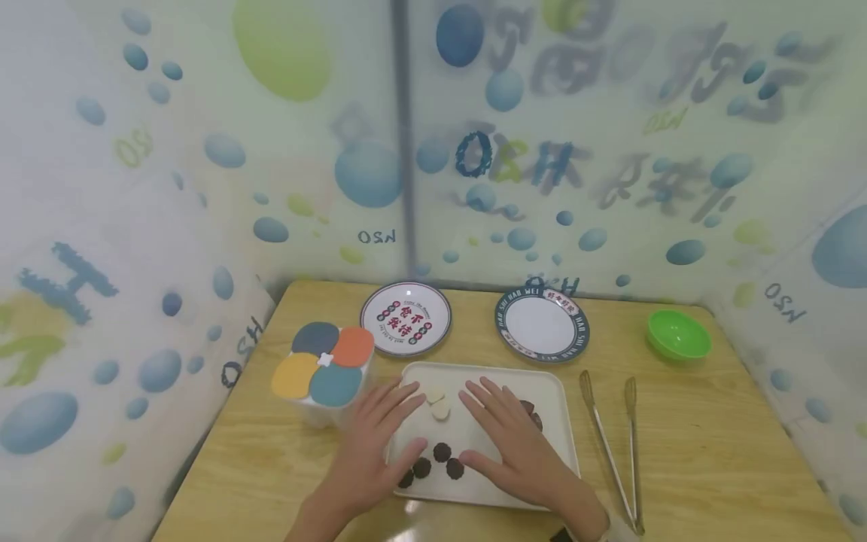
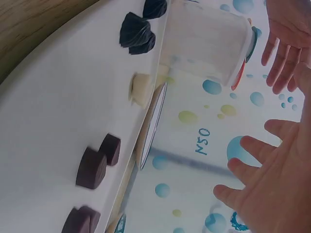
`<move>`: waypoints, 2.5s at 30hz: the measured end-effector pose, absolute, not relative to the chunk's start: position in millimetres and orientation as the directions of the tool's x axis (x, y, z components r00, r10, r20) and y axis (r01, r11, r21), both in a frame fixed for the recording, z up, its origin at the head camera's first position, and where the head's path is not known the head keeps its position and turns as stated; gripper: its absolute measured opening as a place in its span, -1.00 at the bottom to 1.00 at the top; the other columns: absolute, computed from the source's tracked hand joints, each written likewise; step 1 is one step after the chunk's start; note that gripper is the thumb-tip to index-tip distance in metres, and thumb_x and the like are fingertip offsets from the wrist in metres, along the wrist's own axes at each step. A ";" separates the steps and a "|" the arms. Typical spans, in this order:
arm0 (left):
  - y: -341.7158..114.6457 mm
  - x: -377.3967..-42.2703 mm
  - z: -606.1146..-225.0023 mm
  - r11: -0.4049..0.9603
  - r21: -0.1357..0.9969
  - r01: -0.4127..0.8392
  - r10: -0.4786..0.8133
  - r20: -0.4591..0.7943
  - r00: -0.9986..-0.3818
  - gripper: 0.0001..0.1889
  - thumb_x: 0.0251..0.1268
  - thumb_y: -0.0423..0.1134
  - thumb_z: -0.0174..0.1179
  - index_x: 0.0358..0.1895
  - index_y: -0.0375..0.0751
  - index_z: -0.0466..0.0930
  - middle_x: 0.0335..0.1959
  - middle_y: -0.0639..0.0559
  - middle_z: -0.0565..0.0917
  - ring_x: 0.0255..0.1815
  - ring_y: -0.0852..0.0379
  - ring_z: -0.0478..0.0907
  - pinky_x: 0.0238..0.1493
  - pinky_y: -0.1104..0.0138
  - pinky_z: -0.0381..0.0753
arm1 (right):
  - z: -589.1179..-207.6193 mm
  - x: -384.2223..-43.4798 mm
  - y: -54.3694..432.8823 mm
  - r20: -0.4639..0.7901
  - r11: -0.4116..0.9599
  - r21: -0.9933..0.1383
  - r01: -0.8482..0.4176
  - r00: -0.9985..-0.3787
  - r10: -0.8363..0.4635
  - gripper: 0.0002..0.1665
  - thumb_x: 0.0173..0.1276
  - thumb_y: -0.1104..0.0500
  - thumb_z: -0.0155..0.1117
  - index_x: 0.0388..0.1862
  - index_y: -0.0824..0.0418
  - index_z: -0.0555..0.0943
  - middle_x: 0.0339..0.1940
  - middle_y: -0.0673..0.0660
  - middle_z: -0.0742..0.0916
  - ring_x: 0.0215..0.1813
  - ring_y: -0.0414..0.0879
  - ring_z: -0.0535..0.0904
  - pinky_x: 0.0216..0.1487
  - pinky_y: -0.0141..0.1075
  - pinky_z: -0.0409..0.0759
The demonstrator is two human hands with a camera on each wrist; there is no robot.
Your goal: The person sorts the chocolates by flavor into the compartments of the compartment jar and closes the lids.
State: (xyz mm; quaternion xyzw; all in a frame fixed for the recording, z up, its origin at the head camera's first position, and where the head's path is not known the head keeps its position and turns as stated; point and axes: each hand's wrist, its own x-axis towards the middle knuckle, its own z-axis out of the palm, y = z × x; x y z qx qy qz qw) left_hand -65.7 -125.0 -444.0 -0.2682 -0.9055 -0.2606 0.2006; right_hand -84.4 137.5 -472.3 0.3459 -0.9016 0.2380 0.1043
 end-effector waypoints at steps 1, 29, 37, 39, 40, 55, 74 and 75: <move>-126.4 -66.3 -444.4 0.708 0.362 0.606 0.365 0.547 -0.753 -0.52 0.37 0.05 0.18 0.29 0.00 0.52 0.36 0.06 0.54 0.45 -0.07 0.35 0.53 0.10 0.08 | -472.1 -85.4 134.4 0.354 0.637 -0.373 -0.675 -0.738 -0.575 -0.09 0.40 -0.20 0.22 0.62 -0.06 0.09 0.62 0.01 0.26 0.63 0.11 0.12 0.63 -0.28 -0.34; -210.6 -103.2 -472.8 0.803 0.455 0.385 -0.064 0.707 -0.704 -0.64 0.29 -0.18 0.19 0.06 -0.33 0.61 0.19 -0.30 0.61 0.35 -0.40 0.37 0.30 -0.36 0.09 | -484.4 -123.5 32.3 0.315 0.363 -0.720 -0.591 -0.745 -0.588 -0.33 0.52 -0.10 0.11 0.53 0.00 0.28 0.55 -0.02 0.38 0.58 -0.06 0.25 0.53 -0.08 0.26; -211.6 -113.5 -484.7 0.769 0.438 0.465 -0.086 0.792 -0.604 -0.71 0.41 -0.34 0.07 0.07 -0.36 0.65 0.16 -0.28 0.65 0.30 -0.33 0.45 0.35 -0.15 0.26 | -475.9 -158.1 -16.3 0.570 0.354 -0.303 -0.885 -0.466 -0.676 -0.34 0.43 0.03 0.13 0.45 0.24 0.37 0.49 0.14 0.46 0.58 0.00 0.24 0.59 -0.20 0.13; -210.7 -114.1 -486.7 0.769 0.433 0.469 -0.096 0.805 -0.585 -0.71 0.43 -0.36 0.04 0.07 -0.37 0.65 0.16 -0.28 0.66 0.29 -0.32 0.46 0.41 -0.04 0.26 | -477.5 -162.3 -24.2 0.562 0.364 -0.283 -0.887 -0.461 -0.687 -0.35 0.43 0.06 0.07 0.46 0.23 0.35 0.49 0.11 0.46 0.60 -0.04 0.20 0.61 -0.22 0.05; -210.0 -114.0 -487.6 0.770 0.434 0.467 -0.103 0.808 -0.580 -0.71 0.44 -0.36 0.03 0.06 -0.37 0.65 0.16 -0.28 0.66 0.29 -0.32 0.47 0.43 0.01 0.25 | -479.5 -163.7 -27.2 0.561 0.364 -0.282 -0.887 -0.461 -0.687 -0.35 0.42 0.09 0.03 0.47 0.22 0.34 0.49 0.11 0.46 0.60 -0.04 0.19 0.61 -0.23 0.03; -200.2 -110.7 -493.7 0.781 0.448 0.434 -0.179 0.828 -0.532 -0.70 0.44 -0.31 0.06 0.06 -0.39 0.66 0.12 -0.29 0.68 0.22 -0.27 0.53 0.50 0.20 0.22 | -493.8 -166.9 -43.8 0.593 0.360 -0.401 -0.842 -0.538 -0.599 -0.36 0.37 0.09 -0.11 0.43 0.21 0.33 0.52 0.11 0.40 0.61 -0.05 0.17 0.63 -0.17 0.00; -214.4 -109.6 -498.8 0.814 0.323 0.482 -0.030 0.853 -0.522 -0.33 0.35 0.21 0.08 0.11 -0.40 0.63 0.14 -0.30 0.66 0.21 -0.31 0.49 0.51 0.28 0.12 | -488.7 -169.0 -44.6 0.638 0.301 -0.431 -0.851 -0.523 -0.565 -0.43 0.39 0.05 0.03 0.34 0.21 0.44 0.42 0.10 0.51 0.53 -0.07 0.31 0.56 -0.26 0.18; -215.7 -109.2 -499.1 0.815 0.311 0.488 -0.014 0.853 -0.521 -0.32 0.35 0.23 0.08 0.11 -0.40 0.63 0.15 -0.29 0.66 0.21 -0.30 0.49 0.51 0.30 0.11 | -489.2 -169.3 -44.5 0.640 0.298 -0.431 -0.852 -0.522 -0.564 -0.42 0.38 0.05 0.03 0.34 0.21 0.44 0.42 0.10 0.51 0.53 -0.07 0.31 0.56 -0.26 0.18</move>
